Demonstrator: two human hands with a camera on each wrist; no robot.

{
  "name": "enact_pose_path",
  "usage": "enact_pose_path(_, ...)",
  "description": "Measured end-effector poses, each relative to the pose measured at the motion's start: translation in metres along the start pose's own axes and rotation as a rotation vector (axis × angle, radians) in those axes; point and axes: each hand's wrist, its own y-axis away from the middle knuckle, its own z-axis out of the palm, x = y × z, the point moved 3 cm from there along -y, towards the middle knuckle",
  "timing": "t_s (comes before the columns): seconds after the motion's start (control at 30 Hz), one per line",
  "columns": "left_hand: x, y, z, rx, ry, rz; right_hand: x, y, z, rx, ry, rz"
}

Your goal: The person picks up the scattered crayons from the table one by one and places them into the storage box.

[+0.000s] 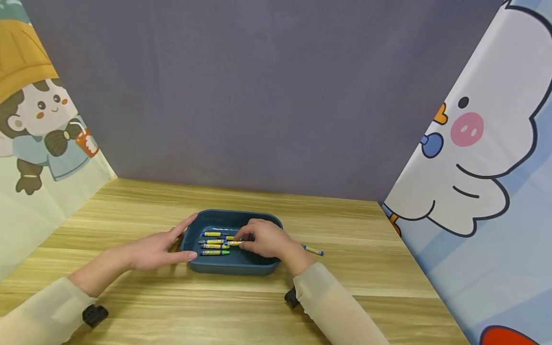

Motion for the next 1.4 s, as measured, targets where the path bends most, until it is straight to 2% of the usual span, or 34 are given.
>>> enact_pose_path(0.3, -0.0005, 0.0006, -0.0013, -0.001, -0.012, -0.001, -0.0036, 0.0006, 0.0023, -0.043, 0.065, -0.006)
enact_pose_path(0.67, -0.0013, 0.0009, -0.0008, -0.014, 0.000, -0.011, -0.0014, -0.0008, 0.0071, -0.068, 0.109, 0.029)
enact_pose_path(1.27, 0.0002, 0.0013, -0.0009, -0.018, -0.008, -0.025, -0.0040, -0.0010, 0.0067, -0.093, 0.129, 0.053)
enact_pose_path(1.4, -0.0012, 0.0002, -0.0001, -0.014, -0.005, -0.018, -0.0019, 0.0000, 0.0059, -0.049, 0.071, 0.049)
